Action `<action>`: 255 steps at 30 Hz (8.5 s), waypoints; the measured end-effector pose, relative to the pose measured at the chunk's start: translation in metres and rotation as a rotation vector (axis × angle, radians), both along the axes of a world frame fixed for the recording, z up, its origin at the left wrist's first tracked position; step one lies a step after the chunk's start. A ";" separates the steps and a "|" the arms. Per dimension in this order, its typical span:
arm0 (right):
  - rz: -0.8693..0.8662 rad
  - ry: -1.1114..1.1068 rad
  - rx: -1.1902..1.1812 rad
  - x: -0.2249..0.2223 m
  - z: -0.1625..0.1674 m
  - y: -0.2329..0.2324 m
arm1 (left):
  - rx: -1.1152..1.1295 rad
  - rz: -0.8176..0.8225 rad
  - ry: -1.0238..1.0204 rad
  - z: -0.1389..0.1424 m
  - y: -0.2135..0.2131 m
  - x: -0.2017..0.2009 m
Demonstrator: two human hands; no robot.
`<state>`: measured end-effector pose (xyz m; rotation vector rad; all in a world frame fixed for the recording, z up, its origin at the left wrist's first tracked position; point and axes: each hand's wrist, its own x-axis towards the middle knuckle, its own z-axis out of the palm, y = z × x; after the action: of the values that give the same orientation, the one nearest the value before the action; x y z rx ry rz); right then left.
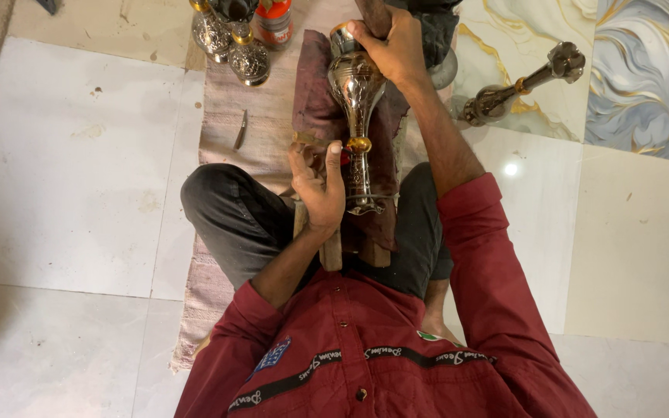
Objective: The person sits on the floor with a brass vase resting on a wooden block and hammers a punch against the vase's surface using a wooden mallet, chasing a decorative pattern into the metal. The person rotates the vase and repositions the punch between hammer strikes, working around the vase's body and neck.
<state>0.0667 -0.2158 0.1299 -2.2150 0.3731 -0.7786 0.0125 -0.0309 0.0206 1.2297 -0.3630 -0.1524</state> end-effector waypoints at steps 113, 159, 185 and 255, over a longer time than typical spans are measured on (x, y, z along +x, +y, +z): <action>0.056 0.564 -0.166 -0.141 -0.018 -0.032 | 0.084 -0.927 -0.158 0.015 -0.009 0.080; -0.176 0.373 0.269 -0.205 -0.061 -0.014 | 0.390 -1.103 -0.530 0.017 -0.019 0.097; -0.173 0.416 -0.194 -0.216 -0.067 -0.009 | 0.334 -1.214 -0.590 0.029 -0.030 0.101; -0.250 0.306 0.186 -0.225 -0.077 0.000 | 0.315 -1.231 -0.690 0.017 -0.039 0.105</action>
<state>-0.1579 -0.2153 0.0531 -2.1346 0.8509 -0.5056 0.1174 -0.0695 0.0375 1.1813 -1.7309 -0.8674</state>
